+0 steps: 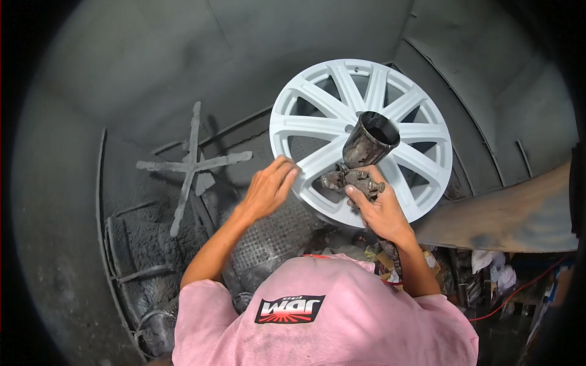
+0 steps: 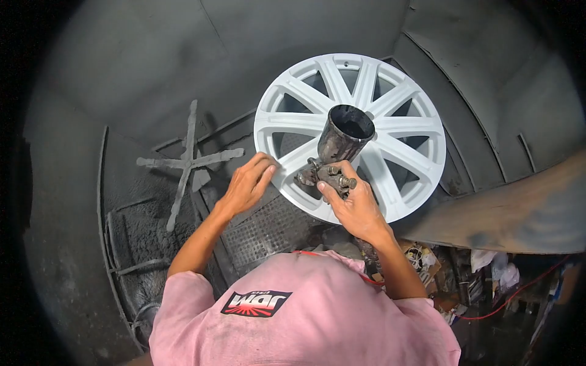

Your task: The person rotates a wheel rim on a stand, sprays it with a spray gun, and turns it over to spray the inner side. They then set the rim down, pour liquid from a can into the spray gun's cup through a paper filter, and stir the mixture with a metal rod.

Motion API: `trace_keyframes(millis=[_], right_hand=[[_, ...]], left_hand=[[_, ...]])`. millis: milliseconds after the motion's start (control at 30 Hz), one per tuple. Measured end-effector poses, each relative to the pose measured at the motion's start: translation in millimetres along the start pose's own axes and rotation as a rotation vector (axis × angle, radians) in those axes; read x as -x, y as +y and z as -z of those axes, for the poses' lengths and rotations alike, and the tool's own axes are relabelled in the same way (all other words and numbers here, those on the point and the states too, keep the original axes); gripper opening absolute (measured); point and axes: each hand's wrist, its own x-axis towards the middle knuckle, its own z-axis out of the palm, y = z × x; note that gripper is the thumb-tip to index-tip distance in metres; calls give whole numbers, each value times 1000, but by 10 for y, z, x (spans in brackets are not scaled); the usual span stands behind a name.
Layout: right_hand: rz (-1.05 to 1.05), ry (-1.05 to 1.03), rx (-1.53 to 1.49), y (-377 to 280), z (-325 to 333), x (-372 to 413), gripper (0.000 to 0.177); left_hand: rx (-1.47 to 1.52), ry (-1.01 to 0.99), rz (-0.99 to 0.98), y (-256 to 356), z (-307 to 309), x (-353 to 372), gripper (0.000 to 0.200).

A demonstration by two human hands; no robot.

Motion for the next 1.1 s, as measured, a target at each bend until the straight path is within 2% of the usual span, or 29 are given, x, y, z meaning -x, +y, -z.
trace_keyframes(millis=[33, 67, 133, 167, 267, 300, 333, 400, 433, 500, 533, 600, 633, 667, 733, 800, 867, 933, 1000, 1033, 1100], right_hand=[[4, -9, -5, 8, 50, 2, 24], [-7, -24, -4, -1, 51, 0, 24], [-22, -49, -7, 1, 84, -16, 24], [-13, -62, -19, -3, 94, -19, 24], [6, -73, -32, 54, 97, -2, 24], [22, -64, -26, 59, 99, 0, 24], [23, -58, -22, 62, 98, 8, 24], [32, -7, -23, 78, 102, 51, 24], [30, 1, -24, 82, 94, 81, 24], [2, 29, -85, 129, 192, 199, 24], [0, 42, -83, 150, 172, 229, 24], [7, 11, -95, 183, 146, 253, 24], [8, 16, -90, 155, 143, 257, 24], [-29, -27, -121, 116, 135, 263, 24], [-86, -78, -159, 133, 225, 27, 24], [87, -11, -40, 286, 229, -16, 25], [40, 18, -39, 309, 370, -91, 23], [-12, 177, 80, 364, 547, -203, 25], [59, 324, 210, 619, 830, -439, 25], [26, 354, 227, 641, 931, -535, 27], [-14, 415, 282, 709, 1142, -766, 30]], left_hand=[[-121, -78, 35, -72, -25, -21, 23], [-124, -71, 40, -155, -41, -29, 23], [-184, -190, -38, -240, -79, -79, 27], [-228, -236, -13, -298, -82, -136, 28], [-307, -215, 39, -350, -239, -170, 27], [-310, -239, 67, -283, -319, -119, 25], [-281, -241, -14, -148, -351, -26, 24], [-207, -299, -29, 136, -335, 77, 22], [-205, -303, -36, 166, -291, 91, 22], [-205, -176, 94, 264, -296, 90, 27], [-201, -180, 82, 244, -300, 62, 27], [-510, 117, -248, 200, -329, -63, 33], [-458, 10, -207, 105, -422, -90, 39], [-457, 13, -215, 63, -477, -133, 39], [-306, -117, -149, -35, -587, -400, 41], [-288, -178, -134, -64, -708, -451, 44], [-345, -235, -168, -3, -872, -572, 47], [-440, -163, -214, 83, -1175, -646, 50], [-601, -59, -146, 248, -1451, -729, 45], [-648, 23, -159, 254, -1552, -713, 46], [-626, 28, -145, 289, -1621, -692, 45]])
